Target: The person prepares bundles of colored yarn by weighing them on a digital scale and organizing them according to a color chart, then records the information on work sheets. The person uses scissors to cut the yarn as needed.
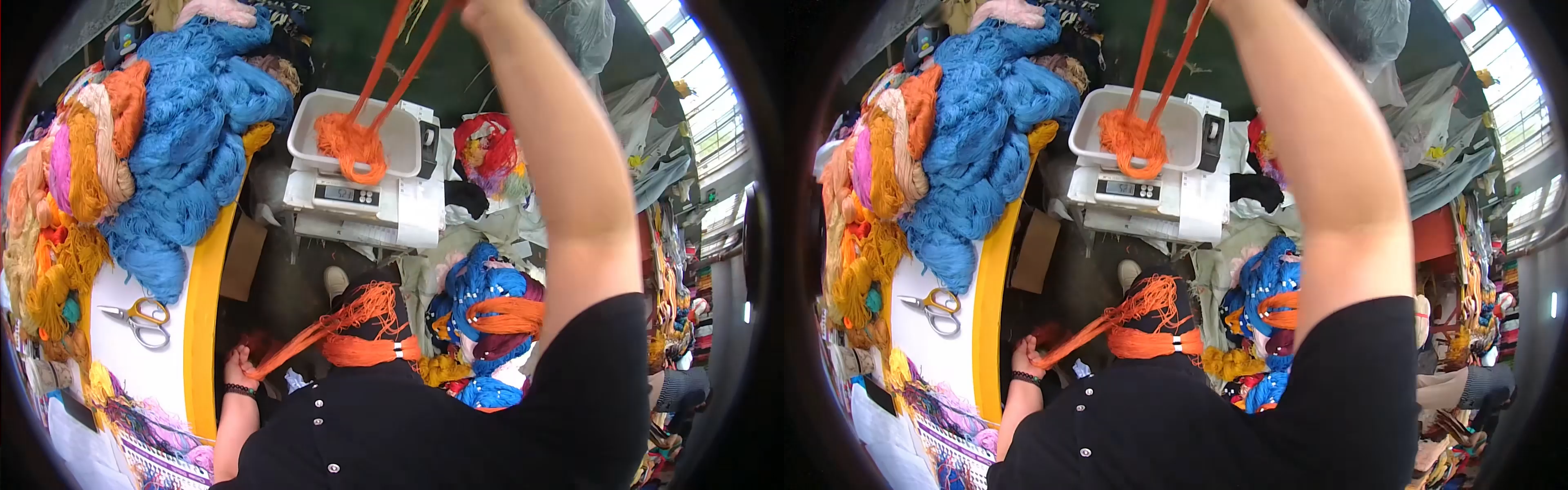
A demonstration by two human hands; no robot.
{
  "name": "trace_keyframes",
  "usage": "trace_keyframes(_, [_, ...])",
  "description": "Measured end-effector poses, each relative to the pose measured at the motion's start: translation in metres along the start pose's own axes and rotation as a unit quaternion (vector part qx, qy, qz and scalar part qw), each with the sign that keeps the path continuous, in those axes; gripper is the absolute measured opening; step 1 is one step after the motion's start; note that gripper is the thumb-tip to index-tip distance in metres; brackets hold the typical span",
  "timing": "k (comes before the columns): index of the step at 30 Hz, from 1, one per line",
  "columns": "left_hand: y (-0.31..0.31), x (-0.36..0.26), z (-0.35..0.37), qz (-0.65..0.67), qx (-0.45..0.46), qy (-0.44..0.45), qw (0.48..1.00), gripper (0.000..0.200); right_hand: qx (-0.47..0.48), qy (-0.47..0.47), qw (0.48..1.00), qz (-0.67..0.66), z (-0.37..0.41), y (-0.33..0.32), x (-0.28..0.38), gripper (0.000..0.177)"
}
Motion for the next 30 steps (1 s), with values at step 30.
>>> trace_keyframes(30, [0.175, -0.008, 0.234, -0.308, 0.385, 0.155, 0.856, 0.050, 0.325, 0.120, 0.933, 0.100, 0.414, 0.095, -0.151, 0.023])
Point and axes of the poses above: each hand's wrist, its own z-axis away from the middle knuckle, its own y-axis out of the palm, x = y × z, the point moved 3 cm from there along -z, towards the middle knuckle, and after that the axes turned 4 degrees about z, right-handed, at the moved point
